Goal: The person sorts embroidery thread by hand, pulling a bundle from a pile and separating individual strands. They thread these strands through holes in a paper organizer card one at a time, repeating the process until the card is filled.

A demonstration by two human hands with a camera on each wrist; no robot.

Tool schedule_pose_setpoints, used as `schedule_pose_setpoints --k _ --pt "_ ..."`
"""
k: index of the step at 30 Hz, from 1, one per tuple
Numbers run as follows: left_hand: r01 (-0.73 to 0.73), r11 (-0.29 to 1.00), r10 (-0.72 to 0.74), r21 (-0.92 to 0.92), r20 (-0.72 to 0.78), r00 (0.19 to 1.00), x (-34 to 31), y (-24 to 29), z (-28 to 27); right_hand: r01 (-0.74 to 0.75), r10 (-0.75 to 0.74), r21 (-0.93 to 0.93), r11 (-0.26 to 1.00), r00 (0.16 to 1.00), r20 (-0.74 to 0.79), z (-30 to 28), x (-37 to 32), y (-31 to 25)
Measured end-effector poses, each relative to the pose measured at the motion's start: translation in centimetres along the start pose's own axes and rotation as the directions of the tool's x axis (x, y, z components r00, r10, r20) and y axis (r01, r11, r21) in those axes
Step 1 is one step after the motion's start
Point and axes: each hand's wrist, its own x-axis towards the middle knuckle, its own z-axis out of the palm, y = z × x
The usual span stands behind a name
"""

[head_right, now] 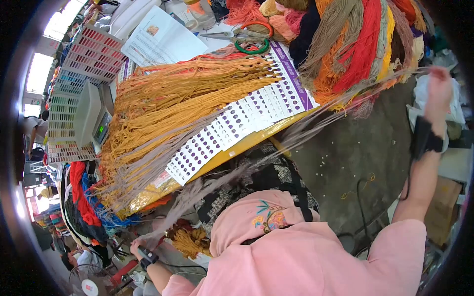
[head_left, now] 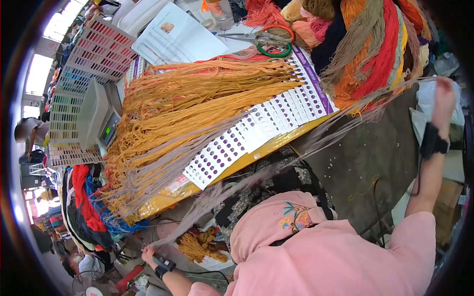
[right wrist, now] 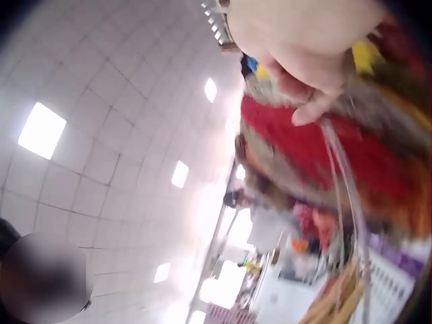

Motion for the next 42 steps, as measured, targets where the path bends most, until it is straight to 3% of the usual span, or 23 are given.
schedule_pose_setpoints --k 1,3,5,7,8,9,10,12,13,14,16,17,21,22,24,25,28,31,34,37,40,41,42 --pt "0.043 0.996 -0.038 -0.083 0.063 0.997 -0.7 0.1 1.7 -0.037 0.047 0.222 0.974 0.998 -0.037 -0.1 1.7 0.0" --pt "0.281 0.938 -0.223 -0.205 0.264 0.938 -3.8 -2.6 7.4 -0.076 0.153 0.630 0.773 0.986 -0.070 0.7 4.6 -2.4" --pt "0.508 0.846 -0.427 -0.163 0.364 0.828 -9.7 -9.3 15.7 0.053 -0.034 0.525 0.850 0.998 -0.047 4.4 3.3 -8.7" --pt "0.644 0.753 -0.624 0.138 0.463 0.630 -14.7 -16.2 21.7 0.034 -0.209 0.521 0.853 0.936 0.282 11.5 -2.2 -20.0" --pt "0.648 0.686 -0.704 0.331 0.527 0.476 -15.9 -19.3 23.8 -0.490 0.034 0.618 0.615 0.800 0.600 15.0 -4.6 -21.5" --pt "0.576 0.672 -0.736 0.466 0.510 0.445 -18.2 -21.8 26.0 -0.429 -0.057 0.609 0.667 0.786 0.616 18.0 -6.9 -22.6" --pt "0.488 0.645 -0.764 0.587 0.488 0.422 -20.5 -23.9 28.1 -0.512 -0.076 0.569 0.643 0.697 0.713 20.3 -8.9 -23.8" --pt "0.244 0.586 -0.789 0.773 0.475 0.389 -23.7 -27.4 31.1 -0.516 -0.116 0.604 0.607 0.695 0.710 24.1 -12.9 -24.9" --pt "0.134 0.555 -0.784 0.821 0.463 0.412 -24.6 -29.0 32.0 -0.500 -0.037 0.559 0.662 0.723 0.690 25.0 -14.5 -25.3" --pt "0.024 0.515 -0.776 0.857 0.454 0.437 -25.1 -30.6 32.6 -0.546 -0.008 0.504 0.669 0.673 0.740 25.6 -15.4 -25.5" --pt "-0.120 0.423 -0.757 0.898 0.423 0.498 -25.9 -33.0 33.7 -0.150 -0.152 0.515 0.844 0.854 0.497 26.0 -16.5 -25.8" --pt "-0.246 0.401 -0.732 0.882 0.470 0.493 -25.6 -34.0 34.1 -0.150 -0.151 0.513 0.845 0.854 0.498 26.0 -16.7 -25.8" --pt "-0.438 0.370 -0.689 0.819 0.558 0.462 -24.8 -34.6 34.5 -0.139 -0.163 0.504 0.852 0.846 0.508 26.0 -16.0 -25.2" --pt "-0.397 0.393 -0.679 0.829 0.553 0.483 -24.7 -34.5 34.3 -0.139 -0.164 0.503 0.853 0.843 0.512 26.0 -15.8 -25.1" --pt "-0.318 0.436 -0.659 0.842 0.539 0.525 -24.6 -34.4 34.1 0.029 -0.294 0.529 0.848 0.856 0.426 25.7 -16.0 -25.4" --pt "-0.179 0.500 -0.698 0.847 0.517 0.495 -24.5 -34.3 34.3 0.060 -0.323 0.534 0.843 0.851 0.414 25.3 -16.5 -26.0" --pt "-0.099 0.595 -0.667 0.798 0.558 0.494 -24.8 -35.1 34.7 0.086 -0.386 0.573 0.815 0.819 0.425 24.8 -16.4 -26.2" --pt "-0.108 0.593 -0.647 0.798 0.551 0.527 -24.8 -36.3 34.5 -0.018 -0.362 0.618 0.786 0.797 0.483 25.0 -16.1 -25.6" --pt "-0.324 0.400 -0.590 0.858 0.511 0.625 -24.7 -36.1 34.2 -0.069 -0.297 0.601 0.796 0.821 0.488 24.7 -16.1 -26.1" --pt "0.255 0.667 -0.722 0.700 0.525 0.450 -23.3 -33.3 33.2 -0.109 -0.246 0.599 0.794 0.842 0.479 25.2 -16.7 -25.9" --pt "0.788 0.445 -0.821 0.425 0.546 0.168 -23.5 -30.7 33.9 -0.135 -0.246 0.631 0.764 0.844 0.477 25.8 -16.9 -25.5" --pt "0.745 0.455 -0.802 0.488 0.588 0.105 -23.3 -30.7 34.0 -0.168 -0.233 0.653 0.739 0.845 0.481 25.7 -16.8 -25.5" --pt "0.584 0.497 -0.826 0.642 0.555 0.092 -23.4 -31.2 34.4 -0.197 -0.221 0.673 0.713 0.848 0.483 25.6 -16.6 -25.6"
